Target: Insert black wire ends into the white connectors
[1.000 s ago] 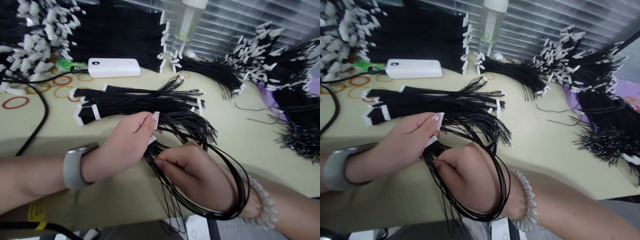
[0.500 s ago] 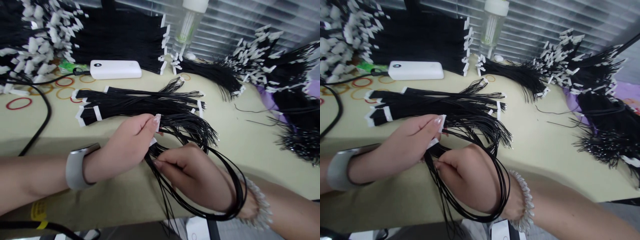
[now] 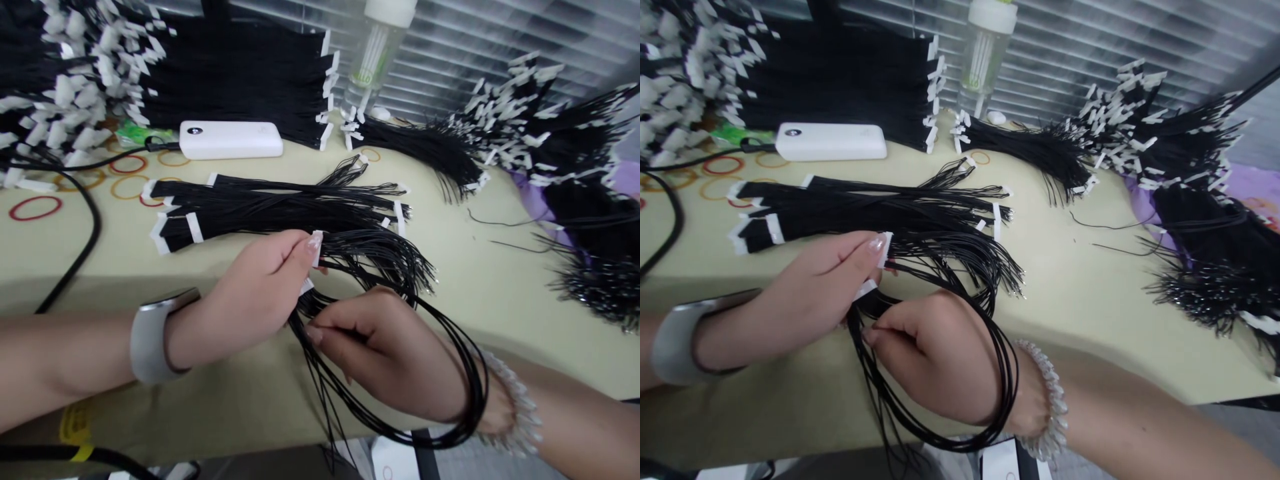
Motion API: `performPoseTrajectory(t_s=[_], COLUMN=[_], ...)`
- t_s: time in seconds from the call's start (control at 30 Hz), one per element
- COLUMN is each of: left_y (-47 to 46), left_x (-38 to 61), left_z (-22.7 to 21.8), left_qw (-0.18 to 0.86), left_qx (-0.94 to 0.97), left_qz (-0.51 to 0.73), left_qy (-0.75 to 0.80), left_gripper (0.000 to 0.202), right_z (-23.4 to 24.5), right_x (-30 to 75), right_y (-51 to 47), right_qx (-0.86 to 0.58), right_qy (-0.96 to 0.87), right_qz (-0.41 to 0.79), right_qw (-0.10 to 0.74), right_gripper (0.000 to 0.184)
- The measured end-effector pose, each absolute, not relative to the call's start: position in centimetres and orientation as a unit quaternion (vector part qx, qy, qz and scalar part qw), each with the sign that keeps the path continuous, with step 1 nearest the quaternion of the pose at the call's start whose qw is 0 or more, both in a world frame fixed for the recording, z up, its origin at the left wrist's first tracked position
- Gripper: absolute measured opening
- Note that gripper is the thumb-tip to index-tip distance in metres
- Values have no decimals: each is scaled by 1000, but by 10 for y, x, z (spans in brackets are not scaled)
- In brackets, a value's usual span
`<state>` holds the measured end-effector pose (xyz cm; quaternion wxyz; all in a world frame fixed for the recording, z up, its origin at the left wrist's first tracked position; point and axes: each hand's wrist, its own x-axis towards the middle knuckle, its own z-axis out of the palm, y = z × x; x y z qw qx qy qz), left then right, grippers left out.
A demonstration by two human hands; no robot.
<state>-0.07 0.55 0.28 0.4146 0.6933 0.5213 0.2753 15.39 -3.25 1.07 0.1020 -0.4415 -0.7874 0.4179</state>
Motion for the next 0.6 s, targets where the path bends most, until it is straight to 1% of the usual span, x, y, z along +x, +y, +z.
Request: performPoseTrajectory(t_s=[0.2,0.37,0.6], left_y=[2,2,4], left_x=[-3,-3,-1], left_z=[2,2,3], left_qw=[417,408,405], left_qx=[691,695,703], left_qz=[273,281,278], left_qy=[524,521,514], left_gripper=[35,34,34], right_z=[11,10,11], right_x=[154,154,152], right_y=[-32,-34,-36], right_qx=[-441,-427,-436], right_qy=[-784,-810,-827], right_qz=[429,385,336], right_qw=[82,114,114], right_gripper=[27,23,15])
